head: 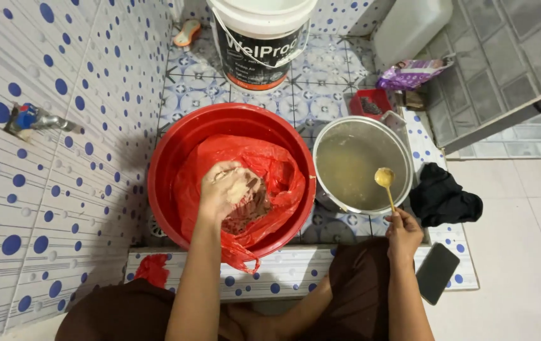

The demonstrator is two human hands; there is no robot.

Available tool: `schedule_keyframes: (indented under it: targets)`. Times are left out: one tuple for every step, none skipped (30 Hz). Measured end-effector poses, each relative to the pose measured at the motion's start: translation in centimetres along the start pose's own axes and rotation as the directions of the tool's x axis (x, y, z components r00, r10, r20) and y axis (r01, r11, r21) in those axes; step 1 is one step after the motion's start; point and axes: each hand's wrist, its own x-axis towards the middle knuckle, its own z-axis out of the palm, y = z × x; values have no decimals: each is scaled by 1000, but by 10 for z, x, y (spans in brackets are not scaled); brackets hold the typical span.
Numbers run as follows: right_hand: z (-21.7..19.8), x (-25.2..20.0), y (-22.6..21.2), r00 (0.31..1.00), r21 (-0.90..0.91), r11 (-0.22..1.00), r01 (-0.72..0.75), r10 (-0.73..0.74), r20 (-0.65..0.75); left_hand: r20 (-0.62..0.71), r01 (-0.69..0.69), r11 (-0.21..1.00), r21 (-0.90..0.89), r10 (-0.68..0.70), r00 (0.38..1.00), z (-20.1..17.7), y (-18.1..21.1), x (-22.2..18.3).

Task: Mixing and kneading food ingredients in a bowl while gradually adding liquid with a spoon

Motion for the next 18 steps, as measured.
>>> schedule_keyframes:
  targets:
    - [1, -1, 3, 1000, -1, 1000, -1, 1, -5, 3, 4, 1000, 1, -4, 1000, 2, -2, 0]
    - [1, -2, 6, 1000, 14, 1000, -9, 9, -9, -70, 12, 1000, 27, -10, 997, 4, -4, -2]
    - [1, -4, 9, 1000, 30, 999, -17, 18, -14, -144, 22, 998, 52, -14, 990, 5, -7, -3]
    - [3, -4, 9, 1000, 27, 999, -19, 19, -14, -145, 24, 998, 51, -17, 989, -3, -16, 2]
    - [4, -4, 9, 1000, 29, 1000, -8, 9, -22, -95, 71, 995, 64, -65, 993, -11, -25, 6]
    - [5, -5, 9, 1000, 30, 1000, 1, 0, -29, -47, 119, 990, 78, -115, 992, -20, -34, 10]
    - [5, -7, 8, 1000, 26, 1000, -2, 3, -28, -50, 122, 989, 77, -119, 992, -10, -34, 6]
    - [7, -8, 6, 999, -2, 1000, 7, -7, -34, -145, 65, 976, 206, -35, 989, 1, -32, 3]
    - [10, -8, 5, 999, -30, 999, 15, -17, -40, -227, 20, 941, 337, 60, 972, 12, -30, 1]
    - [10, -7, 6, 999, -32, 999, 14, -15, -35, -233, 22, 942, 335, 60, 971, 13, -26, -1]
    - [11, -5, 9, 999, -46, 999, 25, -26, -29, -180, 21, 915, 402, 57, 982, 15, -22, -2]
    - [11, -5, 12, 999, -63, 998, 32, -34, -23, -130, 20, 884, 468, 46, 990, 15, -18, -4]
    - [11, -5, 13, 999, -68, 997, 27, -29, -18, -138, 27, 884, 467, 43, 989, 10, -20, 0]
    - [11, -4, 14, 999, -95, 995, 43, -45, -15, -18, 26, 911, 411, -20, 1000, 5, -23, 5]
    - [11, -3, 14, 998, -122, 991, 59, -61, -12, 106, 33, 935, 353, -75, 992, 0, -25, 9]
    - [12, -3, 14, 998, -125, 991, 57, -58, -6, 98, 36, 935, 352, -75, 992, 5, -20, 4]
    - [13, -4, 14, 998, -114, 991, 64, -66, -10, 9, 42, 925, 377, -49, 999, 11, -15, -1]
    - [13, -4, 14, 997, -103, 992, 72, -74, -16, -78, 51, 915, 401, -21, 997, 18, -10, -5]
